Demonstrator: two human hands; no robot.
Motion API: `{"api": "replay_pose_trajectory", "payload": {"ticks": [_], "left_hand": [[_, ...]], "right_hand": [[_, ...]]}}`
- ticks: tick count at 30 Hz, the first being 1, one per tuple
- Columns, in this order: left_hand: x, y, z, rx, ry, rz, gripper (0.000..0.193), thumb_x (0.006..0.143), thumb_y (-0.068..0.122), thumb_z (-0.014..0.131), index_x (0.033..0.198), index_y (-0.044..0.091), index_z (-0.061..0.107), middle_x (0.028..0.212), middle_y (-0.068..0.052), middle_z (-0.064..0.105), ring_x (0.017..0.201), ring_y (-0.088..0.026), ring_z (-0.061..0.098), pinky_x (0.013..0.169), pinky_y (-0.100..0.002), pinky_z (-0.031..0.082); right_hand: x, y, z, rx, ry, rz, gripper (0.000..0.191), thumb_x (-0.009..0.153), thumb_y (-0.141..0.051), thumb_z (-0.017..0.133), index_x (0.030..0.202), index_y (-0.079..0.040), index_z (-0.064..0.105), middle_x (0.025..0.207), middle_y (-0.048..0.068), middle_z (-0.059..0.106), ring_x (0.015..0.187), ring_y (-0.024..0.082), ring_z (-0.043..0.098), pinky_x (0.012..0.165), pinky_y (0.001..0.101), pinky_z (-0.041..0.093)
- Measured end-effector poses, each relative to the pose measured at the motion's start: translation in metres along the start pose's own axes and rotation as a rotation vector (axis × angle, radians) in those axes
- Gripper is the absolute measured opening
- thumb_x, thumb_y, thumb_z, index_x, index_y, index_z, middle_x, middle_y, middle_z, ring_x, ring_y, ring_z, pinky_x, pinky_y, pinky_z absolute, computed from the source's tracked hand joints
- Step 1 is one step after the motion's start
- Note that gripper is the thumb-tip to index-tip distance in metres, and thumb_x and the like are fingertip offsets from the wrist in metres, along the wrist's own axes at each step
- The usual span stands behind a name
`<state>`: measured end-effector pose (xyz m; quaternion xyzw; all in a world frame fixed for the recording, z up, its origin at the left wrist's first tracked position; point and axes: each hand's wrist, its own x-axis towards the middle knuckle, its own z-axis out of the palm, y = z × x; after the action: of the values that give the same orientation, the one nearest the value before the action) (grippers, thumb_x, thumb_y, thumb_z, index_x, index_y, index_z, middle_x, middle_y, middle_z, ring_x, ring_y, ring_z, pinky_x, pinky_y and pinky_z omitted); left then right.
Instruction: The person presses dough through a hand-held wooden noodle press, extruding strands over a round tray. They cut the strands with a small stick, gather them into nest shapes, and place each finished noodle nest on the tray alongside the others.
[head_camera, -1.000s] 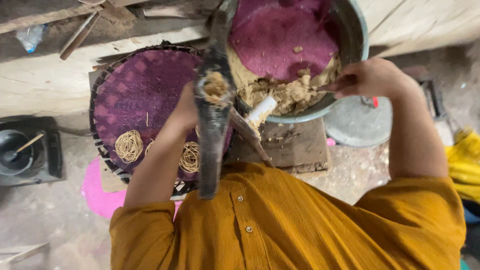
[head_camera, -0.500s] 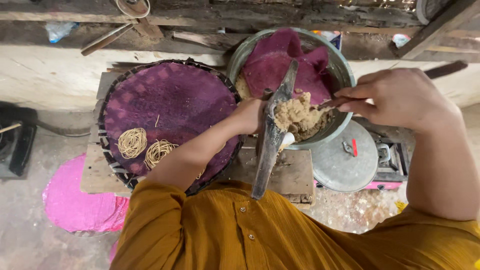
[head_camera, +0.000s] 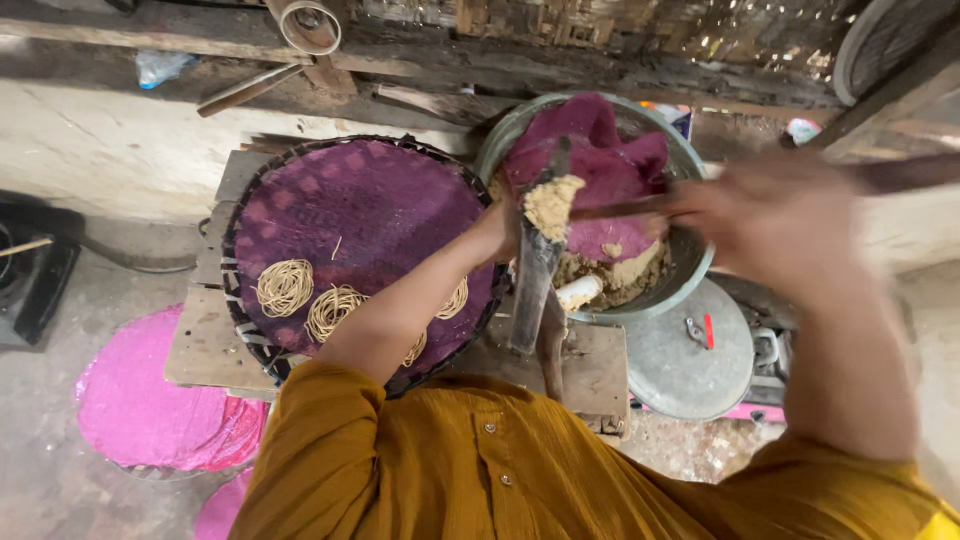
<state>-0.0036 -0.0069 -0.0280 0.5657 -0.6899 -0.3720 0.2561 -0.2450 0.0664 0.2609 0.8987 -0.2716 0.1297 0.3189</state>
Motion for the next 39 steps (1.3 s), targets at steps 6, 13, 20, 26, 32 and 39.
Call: {"api": "replay_pose_trajectory", "payload": {"ticks": [6,13,20,26,32,39], "left_hand": [[-0.006,0.007,-0.001,-0.007,-0.023,0.045,0.031,0.089,0.024,0.065,0.113,0.007,0.075,0.101,-0.023,0.076,0.094,-0.036,0.076,0.085,-0.044,0.057],[-0.025,0.045,-0.007,0.011,-0.134,-0.043,0.029,0.082,0.026,0.071,0.103,0.007,0.075,0.092,-0.02,0.076,0.084,-0.035,0.076,0.078,-0.044,0.058],[-0.011,0.021,-0.009,-0.019,-0.088,0.035,0.03,0.082,0.029,0.074,0.101,0.006,0.075,0.097,-0.019,0.076,0.089,-0.033,0.075,0.083,-0.043,0.057],[-0.008,0.022,-0.018,-0.01,-0.046,-0.071,0.036,0.084,0.034,0.07,0.107,0.007,0.074,0.103,-0.022,0.076,0.095,-0.037,0.074,0.087,-0.043,0.056],[-0.02,0.041,-0.012,0.031,-0.021,0.032,0.037,0.083,0.036,0.07,0.108,0.008,0.074,0.106,-0.024,0.073,0.102,-0.042,0.069,0.089,-0.047,0.053],[-0.023,0.051,-0.011,0.041,-0.005,0.014,0.036,0.078,0.027,0.07,0.108,0.007,0.073,0.104,-0.025,0.073,0.102,-0.041,0.071,0.091,-0.046,0.054]], "right_hand": [[-0.024,0.018,0.014,-0.046,0.063,0.033,0.019,0.084,-0.033,0.088,0.086,-0.02,0.074,0.077,-0.004,0.068,0.068,0.014,0.064,0.055,0.0298,0.046],[-0.002,-0.022,0.054,0.105,-0.082,-0.116,0.008,0.077,-0.016,0.078,0.082,-0.02,0.074,0.066,-0.003,0.063,0.065,0.016,0.065,0.062,0.0329,0.052],[-0.006,0.011,0.039,0.117,-0.103,-0.038,0.016,0.074,-0.009,0.078,0.083,-0.021,0.076,0.067,-0.002,0.063,0.07,0.017,0.064,0.067,0.0357,0.052],[-0.033,0.037,0.007,0.159,-0.055,0.065,0.01,0.083,-0.029,0.085,0.085,-0.021,0.081,0.074,-0.002,0.071,0.06,0.012,0.061,0.056,0.0319,0.045],[-0.018,0.008,0.02,0.085,-0.031,0.032,0.01,0.082,-0.025,0.084,0.087,-0.021,0.077,0.081,-0.003,0.071,0.074,0.017,0.067,0.063,0.0318,0.05],[-0.006,-0.04,0.063,0.115,-0.07,-0.109,0.013,0.068,-0.016,0.076,0.08,-0.016,0.069,0.076,-0.001,0.065,0.077,0.02,0.069,0.067,0.0354,0.054]]}}
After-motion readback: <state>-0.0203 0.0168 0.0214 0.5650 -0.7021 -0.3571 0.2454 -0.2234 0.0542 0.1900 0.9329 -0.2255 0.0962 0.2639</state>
